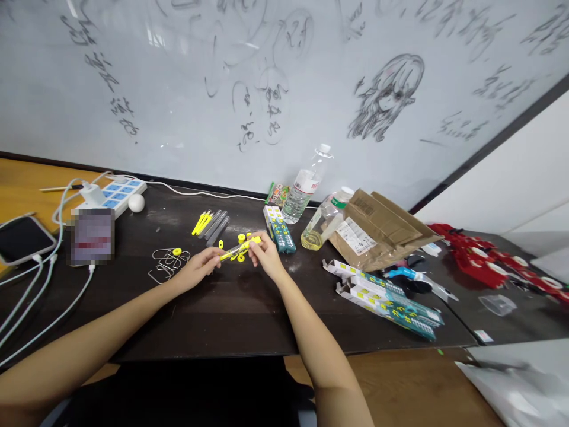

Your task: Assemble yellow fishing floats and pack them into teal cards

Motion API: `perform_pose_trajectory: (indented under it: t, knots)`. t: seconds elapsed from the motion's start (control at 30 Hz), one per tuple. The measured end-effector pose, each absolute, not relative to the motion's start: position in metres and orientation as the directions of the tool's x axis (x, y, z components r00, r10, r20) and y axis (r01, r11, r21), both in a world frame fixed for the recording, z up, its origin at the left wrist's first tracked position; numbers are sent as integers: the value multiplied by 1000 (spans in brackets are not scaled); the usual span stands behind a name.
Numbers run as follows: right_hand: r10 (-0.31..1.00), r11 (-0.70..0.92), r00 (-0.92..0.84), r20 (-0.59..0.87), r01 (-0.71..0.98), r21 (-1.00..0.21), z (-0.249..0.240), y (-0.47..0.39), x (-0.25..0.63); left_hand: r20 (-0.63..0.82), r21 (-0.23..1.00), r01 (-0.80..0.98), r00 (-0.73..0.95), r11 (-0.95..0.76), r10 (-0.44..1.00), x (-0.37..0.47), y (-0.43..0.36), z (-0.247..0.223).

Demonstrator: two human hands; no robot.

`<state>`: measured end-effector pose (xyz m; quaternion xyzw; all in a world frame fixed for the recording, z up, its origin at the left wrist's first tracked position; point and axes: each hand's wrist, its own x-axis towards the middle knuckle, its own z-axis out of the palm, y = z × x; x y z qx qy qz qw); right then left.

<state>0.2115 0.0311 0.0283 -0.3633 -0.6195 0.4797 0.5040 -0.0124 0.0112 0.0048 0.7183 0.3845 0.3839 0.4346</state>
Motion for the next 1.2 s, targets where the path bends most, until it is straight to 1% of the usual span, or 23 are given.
perform_pose_trajectory:
  t: [0.13,0.23,0.4,0.53,0.6,0.67,0.83,0.9,0.93,1.0,1.07,1.2]
  knots:
    - [934,274,-229,276,-40,-961,34,29,213,230,892,192,584,-408,778,-6,4,1]
    - [927,287,-242,287,-36,-957,36,26,211,268,872,168,622,-460,736,-5,3,1]
    - [913,330,-251,321,-9,-944,41,21,209,331,833,188,586,-521,740,-6,6,0]
    - [892,378,-289,348,53,-924,48,15,202,395,793,211,535,-571,747,1,-1,3]
    - [878,395,-324,354,72,-916,53,10,195,418,812,173,493,-557,763,6,-6,3]
    - [864,405,-355,358,67,-912,58,6,187,470,818,113,434,-564,768,11,-11,1]
    - [851,398,-398,343,63,-915,64,1,171,626,761,23,239,-649,742,17,-15,-2]
    - [856,385,-389,340,39,-922,60,1,168,653,739,41,200,-672,731,17,-15,2]
    - [860,375,-382,339,22,-927,57,2,168,654,730,79,208,-679,727,16,-15,5]
    - [869,348,-373,325,-8,-938,50,4,169,651,696,164,267,-699,711,15,-15,11]
    - [879,302,-375,295,-40,-952,43,6,173,647,679,189,303,-709,700,15,-14,15]
    - [899,228,-339,279,-182,-956,34,9,180,622,714,181,282,-677,731,15,-13,14]
